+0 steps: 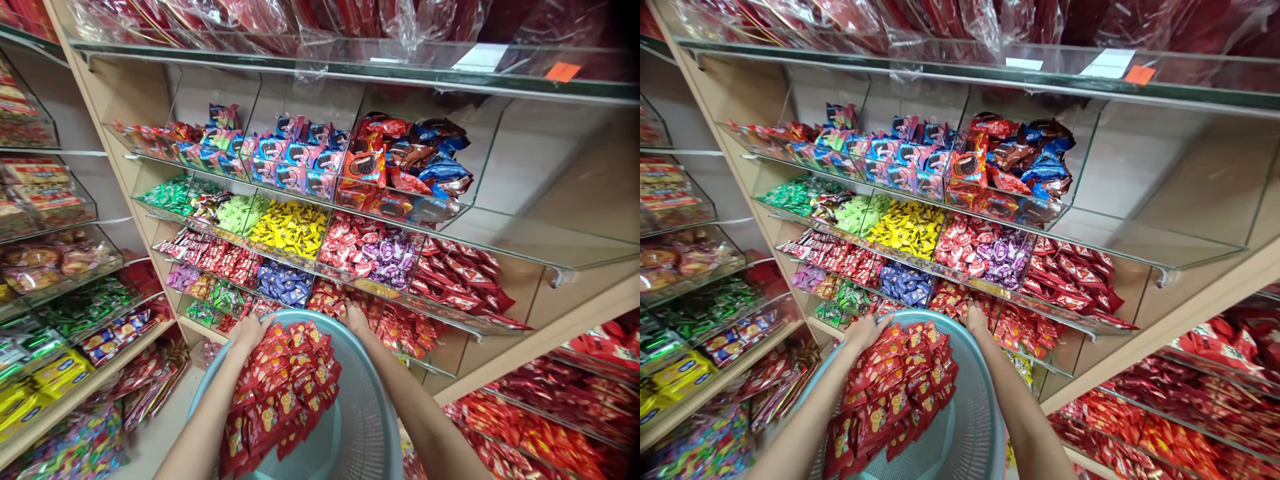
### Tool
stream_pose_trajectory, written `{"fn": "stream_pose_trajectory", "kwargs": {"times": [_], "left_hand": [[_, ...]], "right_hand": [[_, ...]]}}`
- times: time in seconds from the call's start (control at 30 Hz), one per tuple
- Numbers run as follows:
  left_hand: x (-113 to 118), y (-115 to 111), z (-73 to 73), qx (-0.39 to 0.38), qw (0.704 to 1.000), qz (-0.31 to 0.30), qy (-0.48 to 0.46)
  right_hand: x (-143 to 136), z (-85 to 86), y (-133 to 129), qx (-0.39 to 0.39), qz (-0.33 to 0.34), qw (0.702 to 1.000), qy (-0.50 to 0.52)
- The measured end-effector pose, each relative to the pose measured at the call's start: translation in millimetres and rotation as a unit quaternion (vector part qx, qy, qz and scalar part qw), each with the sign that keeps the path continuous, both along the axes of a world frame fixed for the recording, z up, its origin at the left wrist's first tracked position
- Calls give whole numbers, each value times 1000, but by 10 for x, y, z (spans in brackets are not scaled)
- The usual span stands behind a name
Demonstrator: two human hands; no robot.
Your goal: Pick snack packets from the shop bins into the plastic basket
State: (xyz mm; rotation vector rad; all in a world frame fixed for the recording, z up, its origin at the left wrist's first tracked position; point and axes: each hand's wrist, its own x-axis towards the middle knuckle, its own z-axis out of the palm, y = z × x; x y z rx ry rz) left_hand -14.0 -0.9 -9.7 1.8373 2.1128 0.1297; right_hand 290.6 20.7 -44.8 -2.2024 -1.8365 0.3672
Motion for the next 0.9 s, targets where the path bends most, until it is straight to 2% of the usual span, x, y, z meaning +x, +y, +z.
{"fn": "stream_pose_trajectory", "kwargs": {"times": [0.1, 0.23, 0.37, 0.47, 0.57, 0.63, 0.77, 0.9], "left_hand": [[-3, 4, -4, 0, 1000, 4, 0], [-5, 3, -1, -2, 1000, -2, 0], [-3, 4, 1, -7, 1000, -11, -1], [-2, 7, 0, -10, 1000, -10, -2], [-2, 8, 2, -10, 1000, -15, -5], [-3, 6, 6, -11, 1000, -15, -5], [1, -6, 23, -13, 1000, -6, 3], [10, -20, 35, -12, 1000, -4, 3]], "right_hand": [[5, 43, -44, 3, -5, 1000, -16], [31, 178, -138, 46, -2, 998, -39], [0, 452, -294, 112, 1, 993, -30], [-141, 695, -467, 161, 20, 986, -26], [-397, 869, -694, 184, 84, 979, 2], [-593, 915, -862, 163, 151, 975, 31], [-884, 874, -1135, 104, 233, 966, 42], [-952, 796, -1236, 52, 322, 945, -13]]}}
